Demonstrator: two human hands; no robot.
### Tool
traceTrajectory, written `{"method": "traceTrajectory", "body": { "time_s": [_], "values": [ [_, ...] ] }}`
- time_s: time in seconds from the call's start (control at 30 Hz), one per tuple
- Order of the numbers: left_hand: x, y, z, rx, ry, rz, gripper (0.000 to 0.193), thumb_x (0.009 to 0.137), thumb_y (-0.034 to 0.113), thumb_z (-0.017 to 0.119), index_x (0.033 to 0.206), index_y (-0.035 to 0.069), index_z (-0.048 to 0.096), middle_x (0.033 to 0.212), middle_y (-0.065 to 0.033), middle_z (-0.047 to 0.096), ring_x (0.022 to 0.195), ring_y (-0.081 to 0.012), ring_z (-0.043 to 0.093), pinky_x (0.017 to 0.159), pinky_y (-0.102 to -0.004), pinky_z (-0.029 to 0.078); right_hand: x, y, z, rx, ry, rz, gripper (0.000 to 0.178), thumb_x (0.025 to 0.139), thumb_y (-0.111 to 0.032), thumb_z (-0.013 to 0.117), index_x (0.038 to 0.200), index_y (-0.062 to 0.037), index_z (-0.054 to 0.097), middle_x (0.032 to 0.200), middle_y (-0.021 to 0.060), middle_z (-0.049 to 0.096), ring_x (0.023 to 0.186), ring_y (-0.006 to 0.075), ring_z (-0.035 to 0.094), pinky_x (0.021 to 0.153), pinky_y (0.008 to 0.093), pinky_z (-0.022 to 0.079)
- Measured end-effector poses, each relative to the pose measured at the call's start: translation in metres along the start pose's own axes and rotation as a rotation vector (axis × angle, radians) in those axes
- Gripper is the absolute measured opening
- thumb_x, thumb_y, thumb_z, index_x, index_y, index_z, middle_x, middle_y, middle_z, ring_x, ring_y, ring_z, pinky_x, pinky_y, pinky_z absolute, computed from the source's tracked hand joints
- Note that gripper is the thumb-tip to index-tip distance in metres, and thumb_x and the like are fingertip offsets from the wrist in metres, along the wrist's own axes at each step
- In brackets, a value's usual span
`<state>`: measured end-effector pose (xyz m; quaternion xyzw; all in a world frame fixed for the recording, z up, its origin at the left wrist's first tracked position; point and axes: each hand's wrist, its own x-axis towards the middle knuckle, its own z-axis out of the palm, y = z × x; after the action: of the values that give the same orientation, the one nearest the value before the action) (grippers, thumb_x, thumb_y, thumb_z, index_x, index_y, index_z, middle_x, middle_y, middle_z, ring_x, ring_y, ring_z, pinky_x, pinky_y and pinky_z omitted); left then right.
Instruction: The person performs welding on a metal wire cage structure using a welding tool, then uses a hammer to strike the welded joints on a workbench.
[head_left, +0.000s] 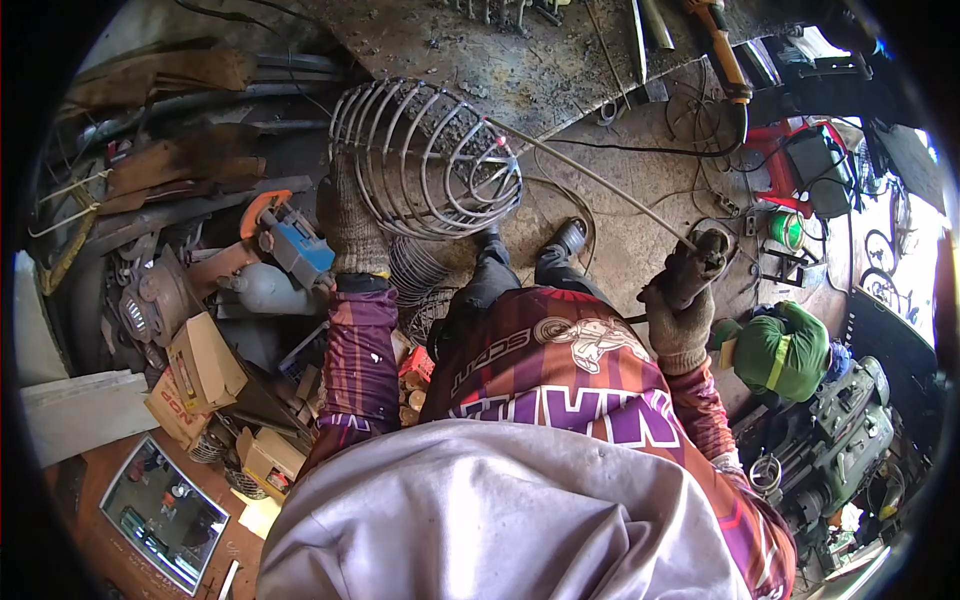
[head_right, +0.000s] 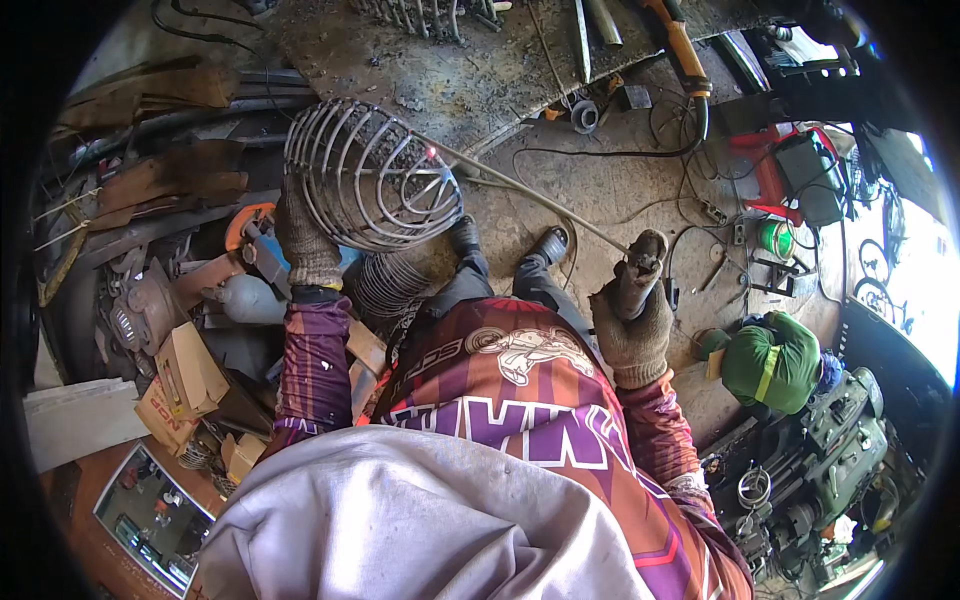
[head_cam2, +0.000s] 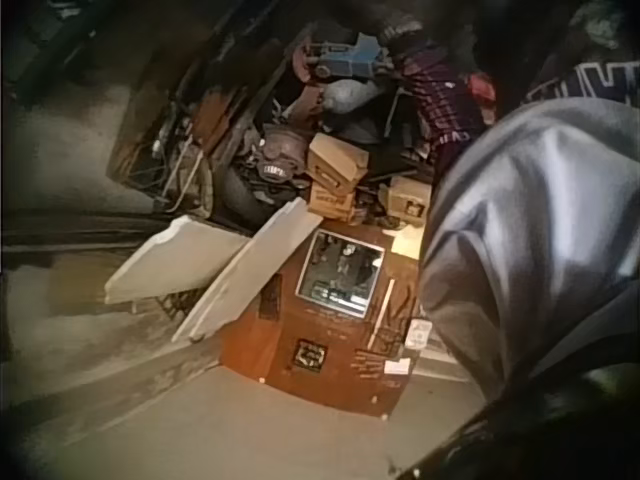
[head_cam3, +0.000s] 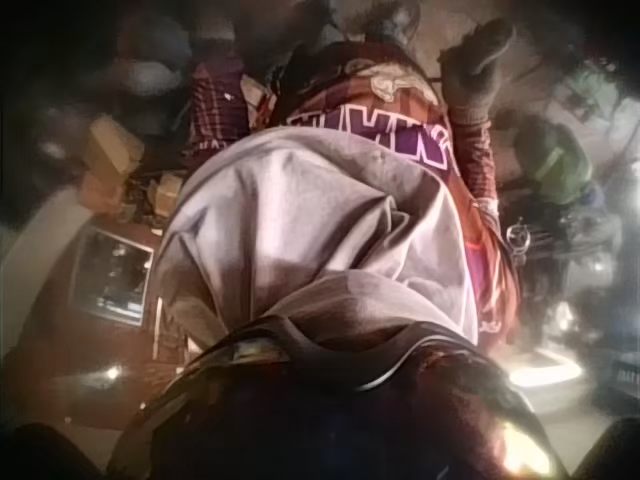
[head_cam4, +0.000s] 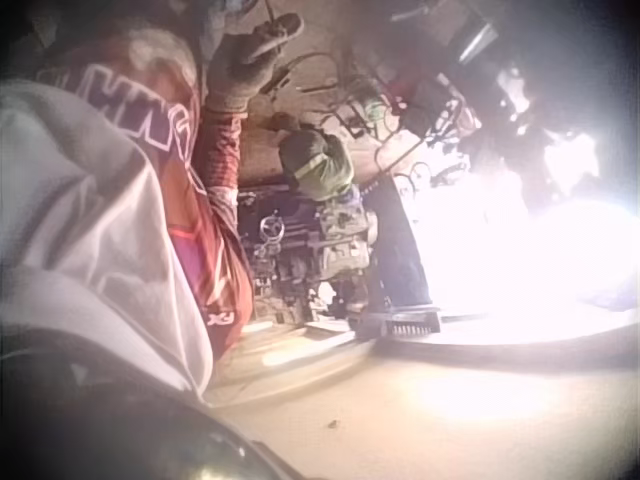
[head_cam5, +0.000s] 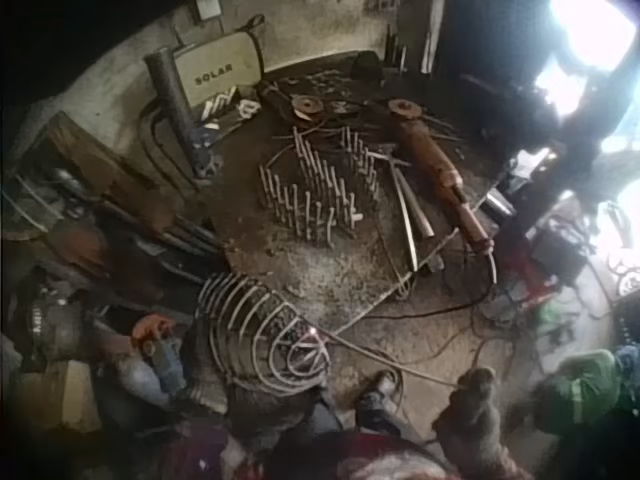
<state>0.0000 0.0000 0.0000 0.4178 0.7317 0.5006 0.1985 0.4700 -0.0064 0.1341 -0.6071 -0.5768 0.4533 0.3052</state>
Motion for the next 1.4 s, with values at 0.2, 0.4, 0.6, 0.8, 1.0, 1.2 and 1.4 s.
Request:
{"method": "traceTrajectory", "body": {
  "time_s": [0.2, 0.4, 0.6, 0.8, 1.0, 1.2, 1.4],
  "values": [
    [-0.006, 0.024, 0.0, -0.063, 0.036, -0.26, 0.04, 0.095, 0.013, 0.062, 0.133, 0.002, 0.058, 0.126, -0.017, 0.066, 0.111, -0.0304, 0.066, 0.093, -0.0413, 0.052, -0.005, -0.008, -0.002, 0.206, 0.057, 0.118, 0.045, 0.083, 0.004, 0.067, 0.126, 0.0025, 0.054, 0.09, 0.0087, 0.067, 0.079, 0.0158, 0.066, 0.07, 0.0293, 0.054],
    [0.009, 0.025, -0.015, 0.346, -0.052, 0.082, 0.05, 0.088, 0.013, 0.07, 0.136, 0.007, 0.058, 0.127, -0.0176, 0.065, 0.113, -0.0361, 0.063, 0.097, -0.0452, 0.05, -0.004, -0.015, -0.004, 0.25, 0.056, 0.136, 0.046, 0.084, 0.005, 0.064, 0.128, 0.0035, 0.051, 0.092, 0.0095, 0.066, 0.078, 0.0167, 0.066, 0.071, 0.0299, 0.055],
    [0.015, 0.016, -0.011, 0.324, -0.057, 0.061, 0.05, 0.089, 0.014, 0.069, 0.137, 0.007, 0.057, 0.128, -0.0169, 0.065, 0.115, -0.0345, 0.063, 0.1, -0.0434, 0.049, -0.007, -0.004, -0.006, 0.253, 0.059, 0.124, 0.046, 0.084, 0.005, 0.064, 0.127, 0.0034, 0.051, 0.091, 0.0089, 0.066, 0.077, 0.0158, 0.065, 0.071, 0.0296, 0.055],
    [0.023, 0.01, -0.008, 0.468, -0.063, -0.012, 0.05, 0.091, 0.015, 0.069, 0.139, 0.007, 0.056, 0.129, -0.0165, 0.065, 0.115, -0.0332, 0.063, 0.102, -0.0415, 0.048, -0.01, -0.008, -0.003, 0.224, 0.073, 0.123, 0.043, 0.084, 0.005, 0.065, 0.125, 0.003, 0.052, 0.089, 0.008, 0.066, 0.077, 0.0158, 0.065, 0.07, 0.0295, 0.054],
    [0.022, 0.008, -0.018, 0.125, -0.085, 0.093, 0.047, 0.092, 0.013, 0.067, 0.137, 0.007, 0.058, 0.13, -0.0164, 0.065, 0.112, -0.0332, 0.065, 0.099, -0.0425, 0.05, -0.012, -0.008, -0.007, 0.236, 0.057, 0.15, 0.042, 0.083, 0.003, 0.066, 0.123, 0.0028, 0.053, 0.089, 0.0081, 0.066, 0.077, 0.0159, 0.065, 0.07, 0.0296, 0.054],
    [0.026, 0.083, -0.017, 0.095, -0.05, -0.001, 0.042, 0.1, 0.036, 0.063, 0.114, -0.004, 0.063, 0.11, -0.0153, 0.069, 0.095, -0.0192, 0.067, 0.081, -0.0318, 0.052, -0.008, -0.002, -0.006, 0.252, 0.063, 0.132, 0.042, 0.083, 0.003, 0.067, 0.123, 0.0024, 0.054, 0.089, 0.008, 0.067, 0.078, 0.0154, 0.066, 0.07, 0.0294, 0.054],
    [0.039, 0.146, -0.03, 0.263, -0.265, -0.291, 0.043, 0.105, 0.028, 0.051, 0.136, 0.0, 0.057, 0.127, -0.0191, 0.065, 0.111, -0.0328, 0.065, 0.1, -0.0404, 0.047, -0.004, -0.002, -0.001, 0.194, 0.075, 0.145, 0.042, 0.083, 0.003, 0.068, 0.123, 0.0018, 0.055, 0.089, 0.007, 0.066, 0.077, 0.0147, 0.065, 0.07, 0.0291, 0.053]
  ]
}}
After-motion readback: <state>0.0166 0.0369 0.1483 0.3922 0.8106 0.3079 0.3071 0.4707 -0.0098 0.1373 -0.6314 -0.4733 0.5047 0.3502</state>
